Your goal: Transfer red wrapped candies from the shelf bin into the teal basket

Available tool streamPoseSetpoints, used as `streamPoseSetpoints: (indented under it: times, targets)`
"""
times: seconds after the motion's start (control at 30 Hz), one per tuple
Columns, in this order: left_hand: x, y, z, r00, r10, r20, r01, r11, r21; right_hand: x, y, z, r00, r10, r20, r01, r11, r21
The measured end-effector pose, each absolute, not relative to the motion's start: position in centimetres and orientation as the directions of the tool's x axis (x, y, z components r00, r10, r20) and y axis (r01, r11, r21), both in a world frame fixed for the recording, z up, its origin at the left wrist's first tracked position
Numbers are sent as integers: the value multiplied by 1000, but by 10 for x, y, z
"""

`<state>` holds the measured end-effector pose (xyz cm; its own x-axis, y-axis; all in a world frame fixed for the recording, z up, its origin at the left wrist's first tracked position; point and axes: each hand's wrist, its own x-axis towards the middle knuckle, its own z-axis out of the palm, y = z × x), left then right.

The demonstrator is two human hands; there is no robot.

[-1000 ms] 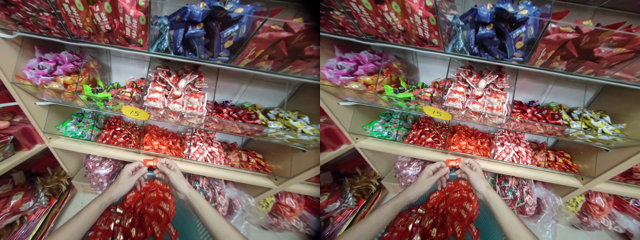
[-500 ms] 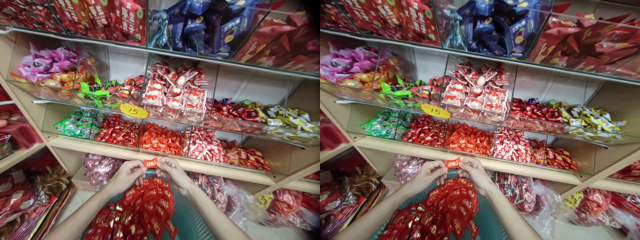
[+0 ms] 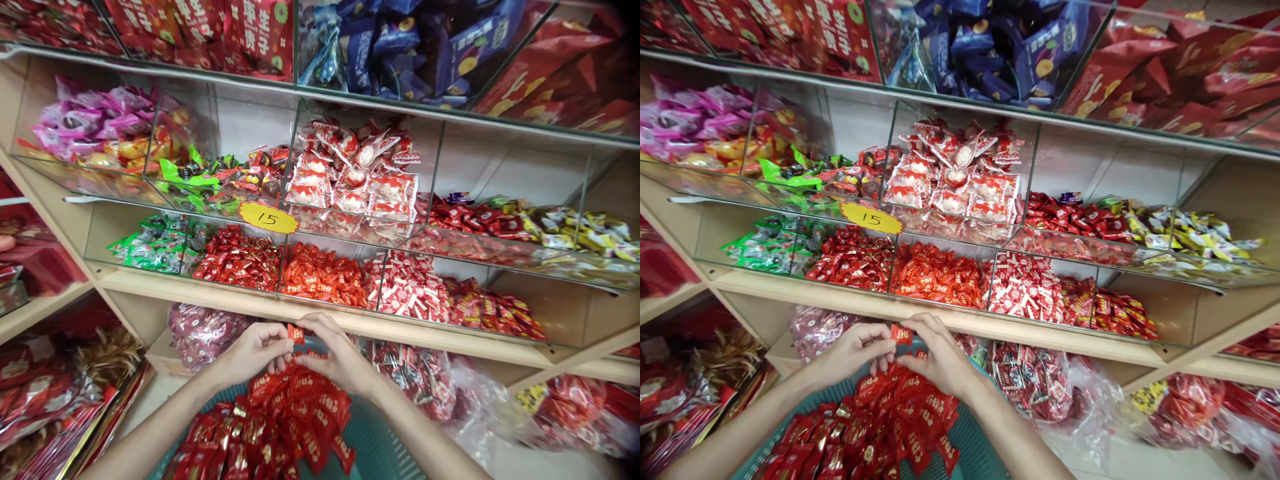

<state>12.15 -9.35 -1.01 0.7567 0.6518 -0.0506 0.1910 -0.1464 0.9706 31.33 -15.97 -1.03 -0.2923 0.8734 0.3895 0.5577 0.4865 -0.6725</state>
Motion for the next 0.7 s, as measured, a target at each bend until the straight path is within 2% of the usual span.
streamPoseSetpoints:
  times: [0.23, 0.5, 0.6, 0.7]
  targets:
    - [122, -91, -15, 750, 659, 52, 197, -298, 934, 313, -158, -9, -287, 860, 423, 641, 500, -583]
    - [125, -93, -7, 765, 643, -10, 199, -222, 955, 313, -159, -11, -287, 871, 400, 697, 476, -537]
    - [122, -85, -12, 659, 751, 44, 262, -285, 922, 313, -159, -12, -279, 879, 387, 715, 459, -527]
    - [114, -73, -26, 511, 840, 181, 444, -438, 781, 311, -159, -13, -293, 879, 376, 737, 458, -497]
